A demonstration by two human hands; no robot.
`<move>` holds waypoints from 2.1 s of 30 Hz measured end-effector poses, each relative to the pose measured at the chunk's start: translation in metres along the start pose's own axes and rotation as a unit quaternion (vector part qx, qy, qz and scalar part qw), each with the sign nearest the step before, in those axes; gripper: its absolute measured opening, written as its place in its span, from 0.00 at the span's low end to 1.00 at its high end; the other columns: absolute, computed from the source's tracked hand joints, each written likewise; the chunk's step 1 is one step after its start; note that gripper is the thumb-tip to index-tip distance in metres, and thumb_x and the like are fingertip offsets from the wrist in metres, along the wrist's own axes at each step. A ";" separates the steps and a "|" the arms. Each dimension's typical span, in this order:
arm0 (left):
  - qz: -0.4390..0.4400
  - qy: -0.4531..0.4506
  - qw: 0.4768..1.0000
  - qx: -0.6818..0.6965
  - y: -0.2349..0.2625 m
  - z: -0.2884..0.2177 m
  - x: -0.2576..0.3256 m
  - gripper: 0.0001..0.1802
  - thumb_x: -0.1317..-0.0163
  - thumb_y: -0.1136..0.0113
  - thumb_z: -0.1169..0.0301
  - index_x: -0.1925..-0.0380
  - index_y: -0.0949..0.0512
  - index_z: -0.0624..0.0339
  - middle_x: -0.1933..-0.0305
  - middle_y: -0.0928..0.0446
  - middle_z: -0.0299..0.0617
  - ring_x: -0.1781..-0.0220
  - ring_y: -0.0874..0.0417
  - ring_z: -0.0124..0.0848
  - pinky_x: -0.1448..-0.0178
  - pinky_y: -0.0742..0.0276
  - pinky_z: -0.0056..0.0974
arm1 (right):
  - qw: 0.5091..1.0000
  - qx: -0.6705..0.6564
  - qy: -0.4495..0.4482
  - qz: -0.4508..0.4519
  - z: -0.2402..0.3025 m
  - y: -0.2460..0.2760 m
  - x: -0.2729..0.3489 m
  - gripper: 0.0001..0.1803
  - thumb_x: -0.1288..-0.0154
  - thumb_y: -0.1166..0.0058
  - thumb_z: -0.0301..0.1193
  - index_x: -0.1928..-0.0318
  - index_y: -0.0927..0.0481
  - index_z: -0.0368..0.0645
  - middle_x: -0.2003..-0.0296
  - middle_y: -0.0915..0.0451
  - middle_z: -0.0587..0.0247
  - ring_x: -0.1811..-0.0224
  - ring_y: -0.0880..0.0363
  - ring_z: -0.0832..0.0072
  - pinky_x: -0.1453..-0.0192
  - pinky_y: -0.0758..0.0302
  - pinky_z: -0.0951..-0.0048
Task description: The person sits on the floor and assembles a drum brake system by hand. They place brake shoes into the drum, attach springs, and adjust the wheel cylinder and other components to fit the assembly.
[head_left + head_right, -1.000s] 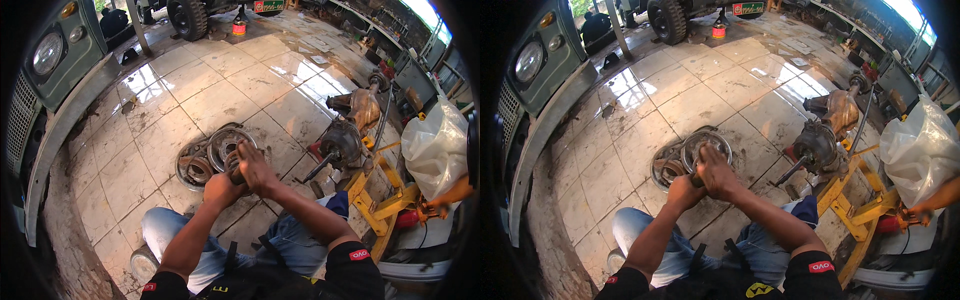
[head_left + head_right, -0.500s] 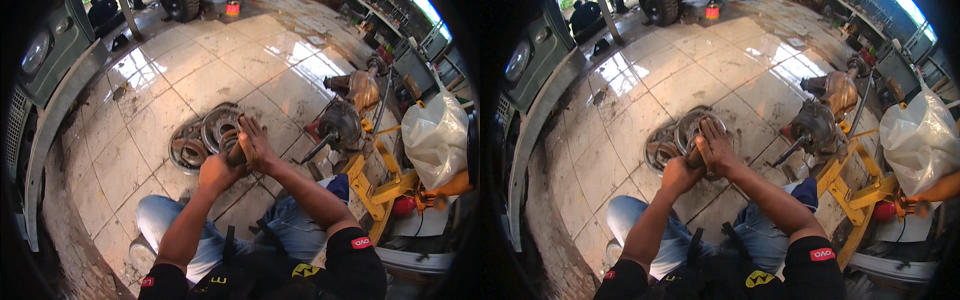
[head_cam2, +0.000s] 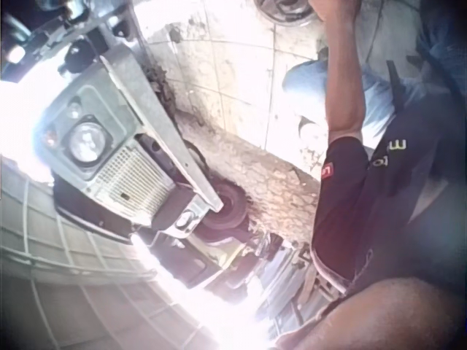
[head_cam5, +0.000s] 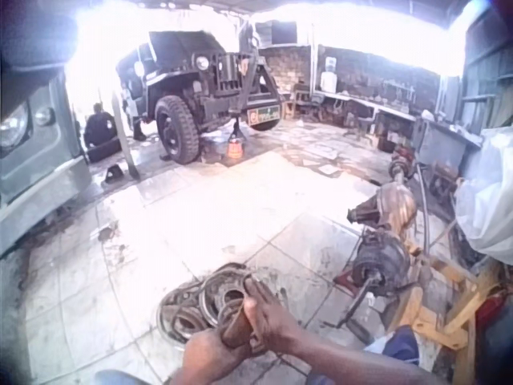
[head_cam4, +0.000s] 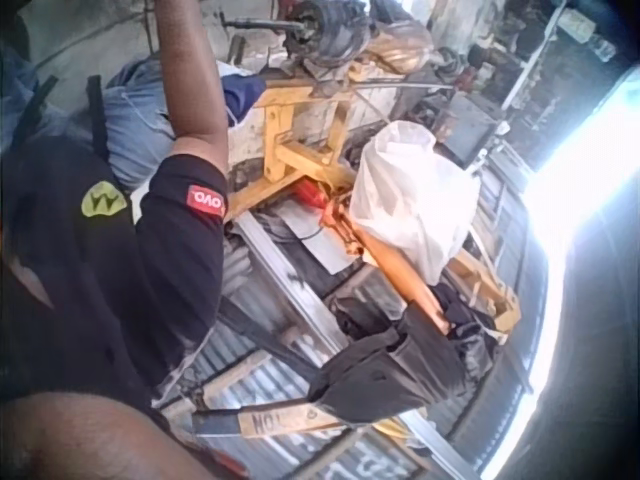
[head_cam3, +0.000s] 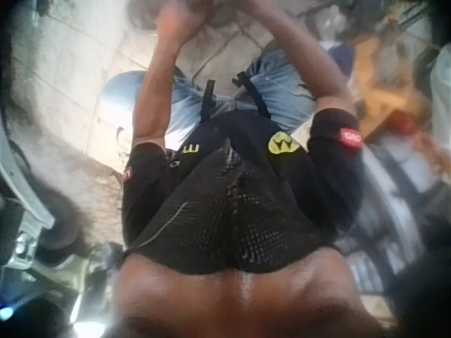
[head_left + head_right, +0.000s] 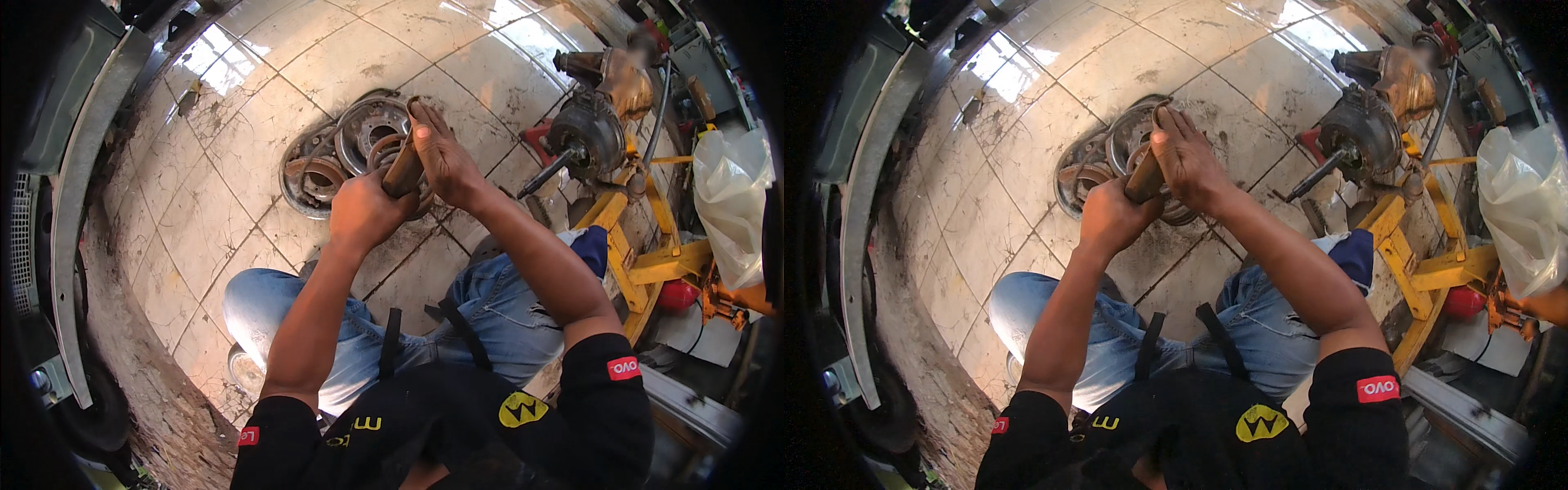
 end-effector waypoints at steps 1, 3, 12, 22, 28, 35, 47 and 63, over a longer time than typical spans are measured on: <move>-0.008 -0.002 1.000 0.011 -0.001 0.003 0.000 0.25 0.53 0.34 0.53 0.60 0.17 0.59 0.64 0.17 0.55 0.59 0.16 0.48 0.52 0.21 0.46 | 0.999 0.029 0.026 0.001 0.002 -0.005 0.005 0.40 0.25 0.78 0.54 0.32 0.43 0.28 0.31 0.45 0.34 0.26 0.53 0.43 0.23 0.55 0.56; -0.025 -0.005 0.999 0.035 -0.002 0.008 0.001 0.24 0.54 0.34 0.54 0.59 0.17 0.59 0.63 0.17 0.55 0.58 0.16 0.48 0.52 0.21 0.46 | 0.993 0.087 0.080 0.004 0.007 -0.014 0.016 0.40 0.25 0.78 0.53 0.33 0.42 0.26 0.32 0.44 0.33 0.26 0.52 0.43 0.23 0.55 0.58; -0.034 -0.035 0.999 0.008 0.006 0.003 0.003 0.23 0.53 0.32 0.56 0.63 0.17 0.65 0.67 0.17 0.55 0.65 0.14 0.45 0.59 0.21 0.42 | 0.990 0.057 0.115 -0.059 0.005 -0.004 0.007 0.35 0.24 0.72 0.48 0.37 0.36 0.26 0.37 0.35 0.35 0.31 0.40 0.46 0.27 0.45 0.55; -0.035 -0.006 0.991 0.127 0.016 0.000 0.011 0.22 0.55 0.34 0.61 0.64 0.18 0.68 0.72 0.18 0.50 0.71 0.16 0.36 0.62 0.22 0.40 | 0.945 -0.278 -0.171 0.036 0.019 0.045 -0.006 0.22 0.26 0.58 0.41 0.42 0.28 0.39 0.47 0.23 0.55 0.46 0.23 0.68 0.39 0.27 0.68; 0.021 0.024 0.988 0.153 0.021 0.005 0.007 0.24 0.57 0.35 0.60 0.64 0.18 0.69 0.71 0.17 0.53 0.67 0.15 0.41 0.58 0.22 0.40 | 0.977 0.162 0.124 0.066 0.026 0.028 0.015 0.32 0.33 0.51 0.31 0.30 0.41 0.47 0.30 0.42 0.53 0.26 0.46 0.58 0.26 0.43 0.61; 0.042 -0.030 0.993 0.111 0.018 0.000 0.007 0.21 0.56 0.34 0.64 0.65 0.19 0.71 0.76 0.20 0.45 0.74 0.20 0.30 0.66 0.24 0.37 | 0.964 0.243 0.084 0.070 0.011 0.019 0.010 0.43 0.40 0.47 0.25 0.26 0.49 0.52 0.26 0.49 0.60 0.25 0.50 0.57 0.24 0.46 0.57; 0.027 0.007 0.998 0.055 0.030 0.008 -0.001 0.26 0.58 0.34 0.58 0.62 0.18 0.68 0.68 0.17 0.55 0.64 0.15 0.44 0.55 0.21 0.42 | 0.950 0.287 0.105 0.059 0.008 0.007 0.024 0.40 0.35 0.54 0.25 0.25 0.53 0.52 0.26 0.50 0.53 0.27 0.45 0.54 0.26 0.43 0.55; 0.016 -0.015 0.999 0.047 0.024 0.008 -0.002 0.27 0.58 0.33 0.57 0.60 0.18 0.66 0.65 0.17 0.56 0.63 0.16 0.48 0.55 0.21 0.44 | 0.949 0.298 0.086 0.053 0.007 0.006 0.022 0.42 0.37 0.51 0.29 0.25 0.54 0.50 0.27 0.50 0.50 0.27 0.46 0.51 0.27 0.44 0.54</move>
Point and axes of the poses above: each hand's wrist, its own x-axis away from the middle knuckle, its own y-axis out of the back of the hand, z = x × y, the point moved 3 cm from there along -x, towards the middle knuckle
